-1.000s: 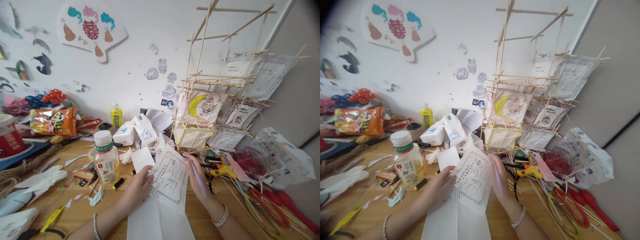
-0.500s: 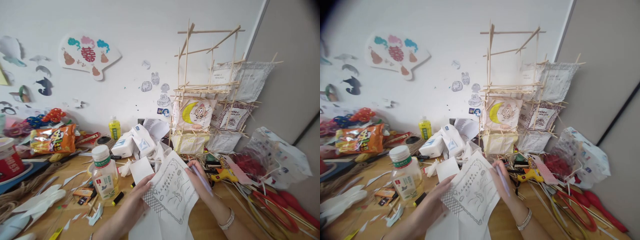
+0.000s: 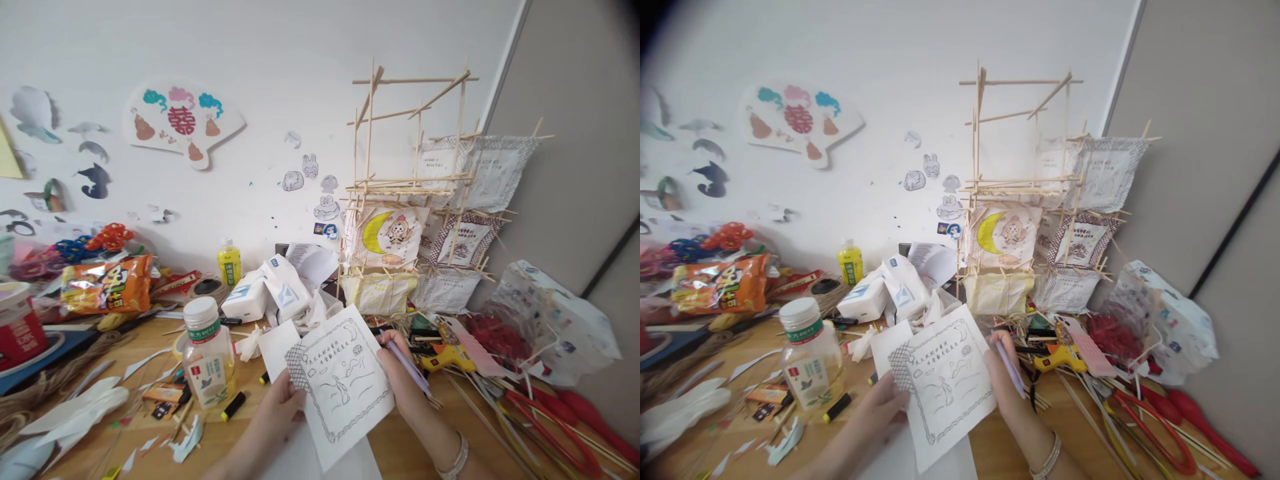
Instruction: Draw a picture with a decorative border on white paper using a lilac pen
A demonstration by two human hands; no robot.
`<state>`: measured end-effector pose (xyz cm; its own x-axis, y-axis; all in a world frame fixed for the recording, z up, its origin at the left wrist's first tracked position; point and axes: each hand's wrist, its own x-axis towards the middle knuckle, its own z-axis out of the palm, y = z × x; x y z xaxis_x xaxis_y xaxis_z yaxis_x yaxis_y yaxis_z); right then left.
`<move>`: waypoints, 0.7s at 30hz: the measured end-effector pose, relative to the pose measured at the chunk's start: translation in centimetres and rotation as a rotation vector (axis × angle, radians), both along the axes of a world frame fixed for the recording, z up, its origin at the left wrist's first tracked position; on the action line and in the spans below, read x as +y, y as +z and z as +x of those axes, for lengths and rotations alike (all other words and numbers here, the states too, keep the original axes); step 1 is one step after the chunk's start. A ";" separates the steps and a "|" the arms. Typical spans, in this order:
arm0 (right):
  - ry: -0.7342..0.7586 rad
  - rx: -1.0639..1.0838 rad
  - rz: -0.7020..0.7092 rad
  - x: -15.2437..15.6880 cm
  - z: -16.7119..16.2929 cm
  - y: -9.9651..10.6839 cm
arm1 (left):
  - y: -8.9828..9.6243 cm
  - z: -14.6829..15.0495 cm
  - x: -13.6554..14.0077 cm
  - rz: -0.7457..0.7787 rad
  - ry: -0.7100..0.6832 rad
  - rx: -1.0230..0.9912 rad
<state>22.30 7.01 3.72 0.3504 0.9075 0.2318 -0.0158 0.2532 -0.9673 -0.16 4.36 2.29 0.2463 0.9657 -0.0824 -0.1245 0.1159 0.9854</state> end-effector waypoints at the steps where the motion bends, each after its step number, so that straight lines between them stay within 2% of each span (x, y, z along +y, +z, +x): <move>1: -0.016 -0.021 0.004 0.2 0.1 -0.3 | 0.1 -0.2 0.2 0.003 0.027 0.009; 4: -0.056 -0.106 0.004 0.6 0.3 -0.8 | 0.6 -0.8 0.6 0.014 0.087 0.032; 10: -0.114 -0.194 0.023 0.2 0.6 -0.4 | 1.1 -1.1 0.4 0.008 0.123 0.021; 18: -0.038 -0.196 0.047 0.4 0.6 -1.0 | -1.1 -1.1 1.6 -0.045 0.144 -0.041; 21: 0.000 -0.175 0.060 0.6 0.3 -1.0 | -1.4 -1.1 1.8 -0.053 0.130 -0.055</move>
<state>22.62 7.64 2.70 0.2999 0.8900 0.3433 0.1517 0.3108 -0.9383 -1.23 6.17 0.90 0.1254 0.9843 -0.1242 -0.1959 0.1473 0.9695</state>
